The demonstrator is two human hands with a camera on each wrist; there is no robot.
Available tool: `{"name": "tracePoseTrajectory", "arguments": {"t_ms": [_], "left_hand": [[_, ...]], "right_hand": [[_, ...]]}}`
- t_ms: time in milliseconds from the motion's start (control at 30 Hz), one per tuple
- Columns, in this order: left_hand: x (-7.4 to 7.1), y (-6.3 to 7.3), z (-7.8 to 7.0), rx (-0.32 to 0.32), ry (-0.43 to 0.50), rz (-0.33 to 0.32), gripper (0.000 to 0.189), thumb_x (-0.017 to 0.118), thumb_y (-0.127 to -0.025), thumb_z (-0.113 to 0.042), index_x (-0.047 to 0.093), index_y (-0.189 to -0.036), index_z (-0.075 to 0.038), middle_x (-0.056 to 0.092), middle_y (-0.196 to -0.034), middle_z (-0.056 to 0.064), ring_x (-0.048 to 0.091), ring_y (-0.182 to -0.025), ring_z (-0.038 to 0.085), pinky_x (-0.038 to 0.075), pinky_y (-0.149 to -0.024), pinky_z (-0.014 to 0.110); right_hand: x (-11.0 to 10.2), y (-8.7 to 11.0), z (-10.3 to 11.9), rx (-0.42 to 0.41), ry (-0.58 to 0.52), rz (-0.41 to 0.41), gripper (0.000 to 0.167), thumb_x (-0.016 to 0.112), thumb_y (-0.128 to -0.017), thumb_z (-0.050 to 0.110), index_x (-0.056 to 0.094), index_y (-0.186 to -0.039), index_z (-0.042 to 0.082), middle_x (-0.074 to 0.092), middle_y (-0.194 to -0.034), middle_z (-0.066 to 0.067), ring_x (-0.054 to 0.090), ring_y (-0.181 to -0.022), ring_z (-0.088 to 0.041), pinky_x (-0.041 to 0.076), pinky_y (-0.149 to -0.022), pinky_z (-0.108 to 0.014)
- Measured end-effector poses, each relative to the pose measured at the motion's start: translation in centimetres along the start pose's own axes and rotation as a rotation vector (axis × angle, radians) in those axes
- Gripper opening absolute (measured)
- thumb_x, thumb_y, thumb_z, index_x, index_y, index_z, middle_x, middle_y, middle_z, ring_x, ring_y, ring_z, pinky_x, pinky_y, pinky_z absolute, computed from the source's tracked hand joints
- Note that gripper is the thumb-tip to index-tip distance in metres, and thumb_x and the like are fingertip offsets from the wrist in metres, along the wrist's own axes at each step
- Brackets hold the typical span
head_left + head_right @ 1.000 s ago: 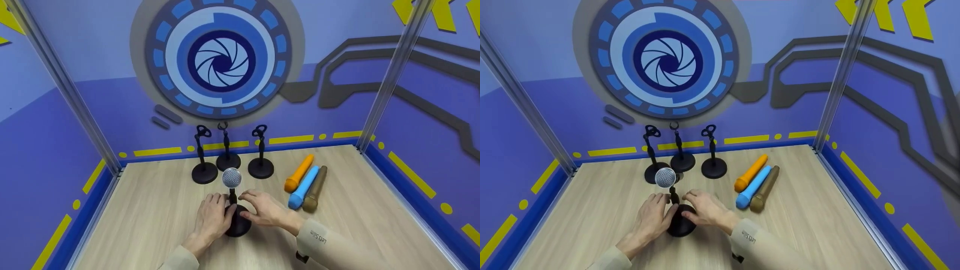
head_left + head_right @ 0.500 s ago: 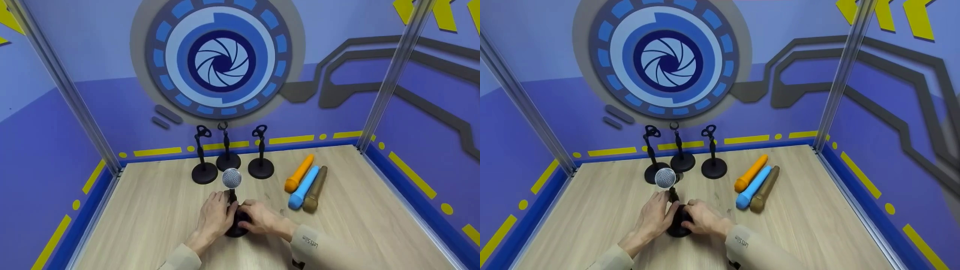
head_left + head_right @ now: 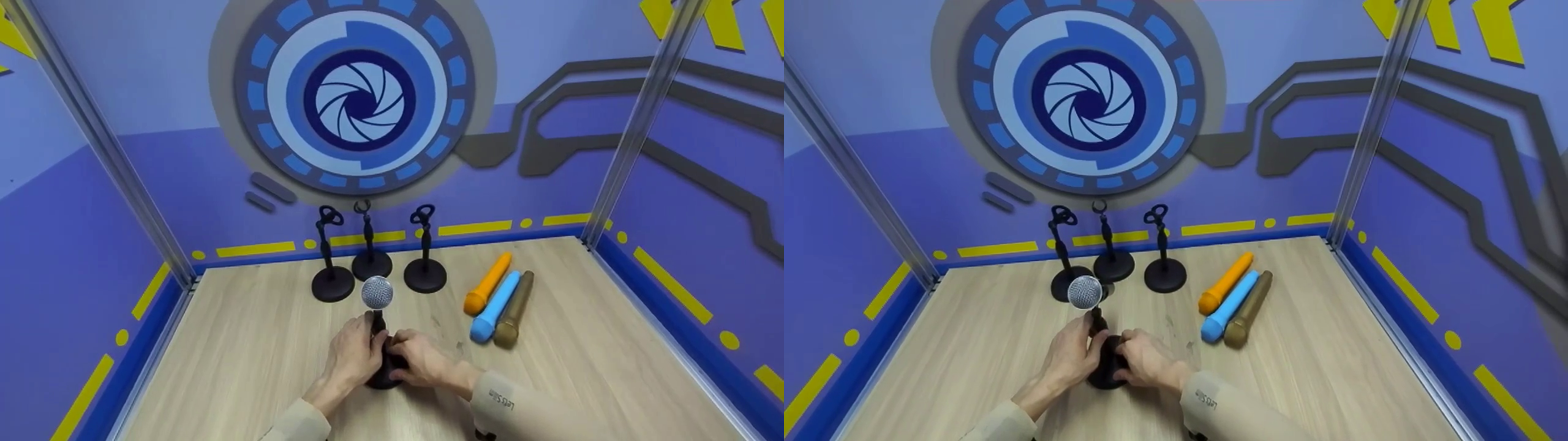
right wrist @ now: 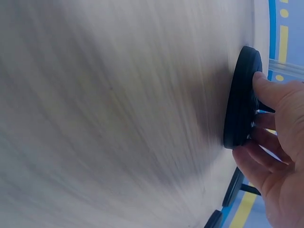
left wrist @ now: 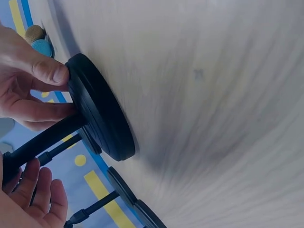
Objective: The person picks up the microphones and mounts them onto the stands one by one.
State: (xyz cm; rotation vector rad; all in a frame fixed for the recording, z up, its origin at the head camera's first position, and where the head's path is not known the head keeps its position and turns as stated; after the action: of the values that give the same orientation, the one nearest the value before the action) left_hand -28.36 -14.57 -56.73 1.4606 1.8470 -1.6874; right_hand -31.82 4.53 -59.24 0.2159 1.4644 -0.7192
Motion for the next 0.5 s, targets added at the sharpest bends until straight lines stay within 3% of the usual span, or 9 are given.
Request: {"name": "tracePoseTrajectory", "arguments": {"t_ms": [200, 500], "left_hand": [[0.02, -0.17, -0.35, -0.044, 0.015, 0.006, 0.023, 0.081, -0.1, -0.024, 0.062, -0.101, -0.011, 0.068, -0.082, 0.004, 0.07, -0.072, 0.025, 0.054, -0.062, 0.042], [0.0, -0.05, -0.52, -0.127, 0.088, 0.011, 0.03, 0.08, -0.103, -0.035, 0.058, -0.094, -0.016, 0.064, -0.075, -0.002, 0.052, -0.063, 0.007, 0.042, -0.057, 0.029]], "right_hand": [[-0.01, 0.15, 0.09, -0.036, -0.014, -0.06, 0.028, 0.096, -0.087, 0.028, 0.085, -0.104, 0.008, 0.074, -0.105, -0.006, 0.071, -0.097, -0.019, 0.061, -0.09, -0.03], [-0.04, 0.24, 0.28, 0.015, -0.018, -0.009, 0.029, 0.095, -0.091, 0.03, 0.085, -0.108, 0.009, 0.074, -0.111, -0.006, 0.074, -0.104, -0.02, 0.063, -0.095, -0.031]]}}
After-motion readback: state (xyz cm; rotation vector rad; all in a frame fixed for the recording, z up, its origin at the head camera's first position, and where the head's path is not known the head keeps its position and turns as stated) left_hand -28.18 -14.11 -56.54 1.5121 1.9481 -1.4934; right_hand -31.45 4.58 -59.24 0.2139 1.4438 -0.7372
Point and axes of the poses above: each hand's wrist, its own y-axis away from the middle knuckle, its own x-axis out of the palm, z = x × y, the point moved 1 cm from there along -y, towards the middle knuckle
